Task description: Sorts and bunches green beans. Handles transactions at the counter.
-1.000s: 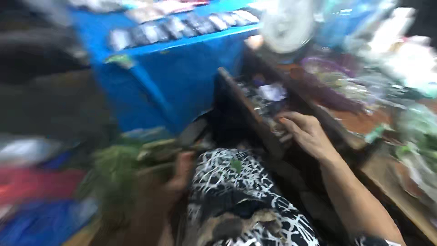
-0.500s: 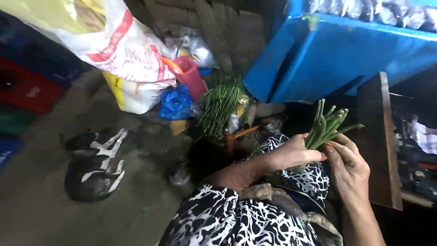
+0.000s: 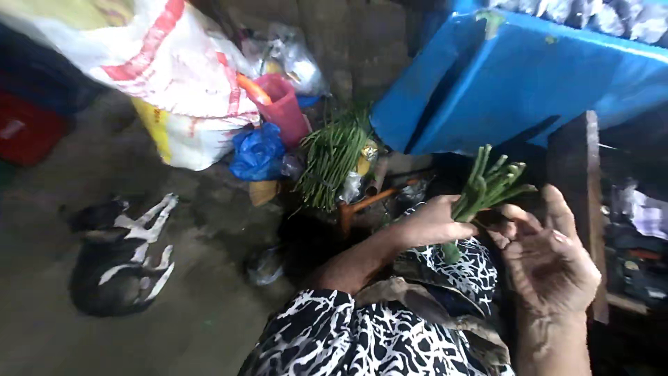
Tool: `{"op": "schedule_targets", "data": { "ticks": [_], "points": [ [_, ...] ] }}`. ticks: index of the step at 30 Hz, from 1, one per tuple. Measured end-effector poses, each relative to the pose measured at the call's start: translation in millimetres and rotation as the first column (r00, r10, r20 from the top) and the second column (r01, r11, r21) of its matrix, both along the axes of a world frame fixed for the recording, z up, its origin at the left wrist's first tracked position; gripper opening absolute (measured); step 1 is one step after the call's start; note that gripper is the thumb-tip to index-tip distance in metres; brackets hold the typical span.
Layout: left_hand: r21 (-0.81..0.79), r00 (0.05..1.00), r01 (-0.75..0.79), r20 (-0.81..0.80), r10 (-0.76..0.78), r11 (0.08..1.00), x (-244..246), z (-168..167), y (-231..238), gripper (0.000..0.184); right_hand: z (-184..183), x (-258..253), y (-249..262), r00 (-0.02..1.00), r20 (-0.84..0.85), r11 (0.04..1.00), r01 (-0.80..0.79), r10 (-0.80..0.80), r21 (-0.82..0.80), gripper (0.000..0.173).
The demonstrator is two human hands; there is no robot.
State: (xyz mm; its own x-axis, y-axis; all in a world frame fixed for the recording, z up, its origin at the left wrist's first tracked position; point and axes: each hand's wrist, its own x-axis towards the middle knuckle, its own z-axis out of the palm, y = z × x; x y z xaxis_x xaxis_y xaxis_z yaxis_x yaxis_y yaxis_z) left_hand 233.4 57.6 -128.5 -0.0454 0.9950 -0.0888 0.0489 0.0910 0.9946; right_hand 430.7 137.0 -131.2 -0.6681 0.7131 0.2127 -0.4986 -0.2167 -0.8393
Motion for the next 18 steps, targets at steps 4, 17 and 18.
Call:
{"op": "schedule_targets", "data": {
  "ticks": [4,17,18],
  "points": [
    [-0.067,0.93,0.003,-0.365,-0.028,0.998,1.6,4.1,5.1,0.026,6.8,5.0,-9.6,0.996,0.074,0.996,-0.05,0.044,0.071,0.096],
    [-0.38,0.542,0.243,-0.709,-0.45,0.892,35.7,-11.8,23.6,0.028,25.6,44.3,-17.1,0.998,0.067,0.967,-0.027,0.01,0.252,0.103],
    [-0.363,0.542,0.254,-0.714,-0.443,0.897,35.5,-17.7,23.6,0.028,29.7,44.6,-25.3,0.99,0.133,0.943,-0.081,0.04,0.323,0.101]
  ]
}}
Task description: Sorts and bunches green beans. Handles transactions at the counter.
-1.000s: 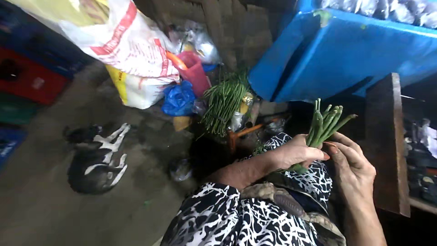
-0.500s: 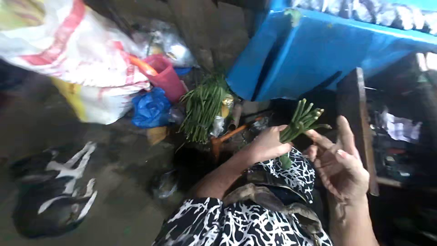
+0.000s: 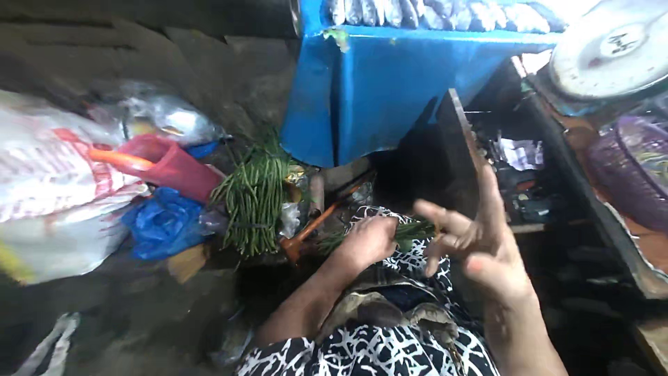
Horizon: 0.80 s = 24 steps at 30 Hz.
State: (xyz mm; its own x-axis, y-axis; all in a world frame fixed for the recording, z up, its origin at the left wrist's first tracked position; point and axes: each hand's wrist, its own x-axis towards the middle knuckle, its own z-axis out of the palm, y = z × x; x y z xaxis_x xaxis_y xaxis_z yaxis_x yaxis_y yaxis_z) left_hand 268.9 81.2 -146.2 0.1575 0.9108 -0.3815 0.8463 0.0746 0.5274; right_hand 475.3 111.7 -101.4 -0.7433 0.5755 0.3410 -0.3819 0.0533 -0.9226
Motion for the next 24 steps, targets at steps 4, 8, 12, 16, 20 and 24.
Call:
{"op": "schedule_targets", "data": {
  "ticks": [4,8,12,16,20,24],
  "points": [
    [0.013,0.885,-0.166,0.444,0.143,0.986,-13.8,-6.6,-3.5,0.025,-1.1,3.5,-13.6,0.96,0.279,0.931,-0.105,0.004,0.35,0.068],
    [-0.104,0.158,-0.246,0.977,0.146,0.964,-28.0,-19.1,-15.2,0.022,-33.1,12.3,12.0,0.952,0.247,0.983,0.184,-0.18,0.008,0.045],
    [0.042,0.0,-0.205,0.999,-0.042,0.978,-25.1,-25.7,-12.4,0.012,-45.9,6.1,18.7,0.96,-0.124,0.875,0.171,-0.252,-0.453,0.055],
    [0.048,0.273,-0.348,0.961,0.053,0.936,-13.0,-18.5,-16.2,0.011,-30.1,-1.7,6.7,0.955,-0.273,0.875,-0.035,-0.113,-0.483,0.089],
    [0.087,0.902,-0.227,0.395,0.176,0.97,2.7,13.7,-15.8,0.025,-18.5,7.1,-2.2,0.968,-0.243,0.912,-0.039,-0.068,-0.408,0.112],
    [0.339,0.955,0.018,0.273,-0.117,0.941,7.0,-11.1,-29.8,0.042,-0.3,8.7,-28.5,1.0,0.016,0.998,0.026,-0.025,-0.065,0.123]
  ]
}}
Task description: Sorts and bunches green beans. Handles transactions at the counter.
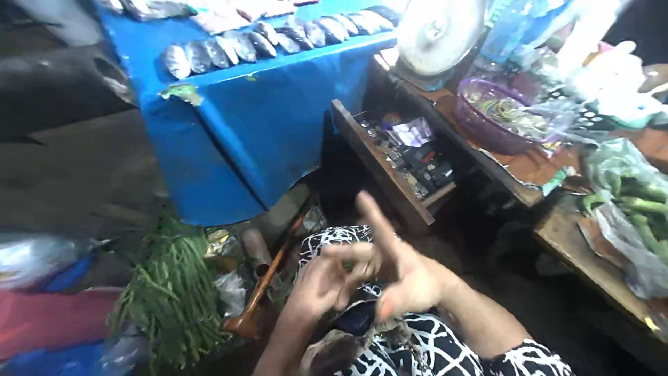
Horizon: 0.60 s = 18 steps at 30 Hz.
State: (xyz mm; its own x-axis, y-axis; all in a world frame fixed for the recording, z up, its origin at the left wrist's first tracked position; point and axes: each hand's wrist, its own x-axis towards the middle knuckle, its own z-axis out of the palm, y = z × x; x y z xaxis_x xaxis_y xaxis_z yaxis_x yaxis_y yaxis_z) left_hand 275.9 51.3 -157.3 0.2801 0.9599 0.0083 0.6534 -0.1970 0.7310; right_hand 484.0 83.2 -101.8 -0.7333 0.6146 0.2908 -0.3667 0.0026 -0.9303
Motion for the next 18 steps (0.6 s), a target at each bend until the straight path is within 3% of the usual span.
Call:
{"op": "schedule_targets", "data": {
  "ticks": [1,3,4,5,6,7,8,9,10,11,13,16,18],
  "points": [
    [0.03,0.999,0.002,0.034,-0.003,1.0,0.0,-4.8,-2.0,0.039,3.9,-0.7,-6.9,0.995,0.095,0.99,-0.039,0.026,0.138,0.114],
    [-0.18,0.996,-0.082,-0.038,0.077,0.98,2.2,1.0,12.5,0.03,3.8,-3.1,-11.5,0.966,0.256,0.912,-0.073,-0.036,0.403,0.085],
    [-0.275,0.986,-0.149,0.029,0.163,0.95,2.2,4.9,19.2,0.028,0.4,-2.6,-8.2,0.941,0.322,0.875,-0.068,-0.103,0.479,0.072],
    [-0.321,0.94,-0.194,0.209,0.27,0.927,-1.0,6.9,19.5,0.026,-3.3,0.2,-2.3,0.911,0.375,0.875,-0.034,-0.172,0.483,0.061],
    [-0.331,0.815,-0.167,0.484,0.319,0.929,-8.8,4.6,16.7,0.024,-8.4,4.0,5.8,0.898,0.379,0.904,0.047,-0.225,0.425,0.052],
    [-0.281,0.608,-0.067,0.749,0.262,0.957,-15.4,-0.5,15.6,0.02,-13.7,8.4,14.8,0.904,0.352,0.945,0.136,-0.242,0.298,0.046],
    [-0.179,0.457,0.052,0.879,0.135,0.983,-19.2,-3.8,16.8,0.014,-19.7,12.2,24.1,0.924,0.295,0.967,0.21,-0.243,0.142,0.043],
    [-0.066,0.355,0.136,0.935,0.014,0.988,-18.5,-3.9,17.7,0.009,-25.0,14.0,31.2,0.947,0.193,0.966,0.259,-0.256,0.013,0.043],
    [0.02,0.282,0.186,0.957,-0.072,0.982,-14.5,-2.3,18.4,0.016,-27.3,12.9,34.3,0.961,0.072,0.957,0.275,-0.269,-0.093,0.046],
    [0.06,0.259,0.202,0.959,-0.113,0.978,-9.7,-1.0,18.9,0.021,-26.7,9.7,34.0,0.961,-0.045,0.947,0.26,-0.273,-0.186,0.052],
    [0.087,0.323,0.199,0.935,-0.149,0.976,-2.6,-0.9,21.2,0.011,-19.5,5.1,28.9,0.947,-0.234,0.936,0.135,-0.218,-0.326,0.073],
    [-0.022,0.596,0.007,0.803,0.013,1.0,7.6,11.2,11.8,0.01,-5.4,6.7,20.7,0.951,-0.292,0.933,-0.012,-0.1,-0.36,0.111],
    [-0.004,0.845,-0.058,0.532,0.051,0.998,15.5,19.6,6.8,0.018,6.7,13.6,12.8,0.98,-0.186,0.952,0.009,-0.069,-0.307,0.129]
  ]
}}
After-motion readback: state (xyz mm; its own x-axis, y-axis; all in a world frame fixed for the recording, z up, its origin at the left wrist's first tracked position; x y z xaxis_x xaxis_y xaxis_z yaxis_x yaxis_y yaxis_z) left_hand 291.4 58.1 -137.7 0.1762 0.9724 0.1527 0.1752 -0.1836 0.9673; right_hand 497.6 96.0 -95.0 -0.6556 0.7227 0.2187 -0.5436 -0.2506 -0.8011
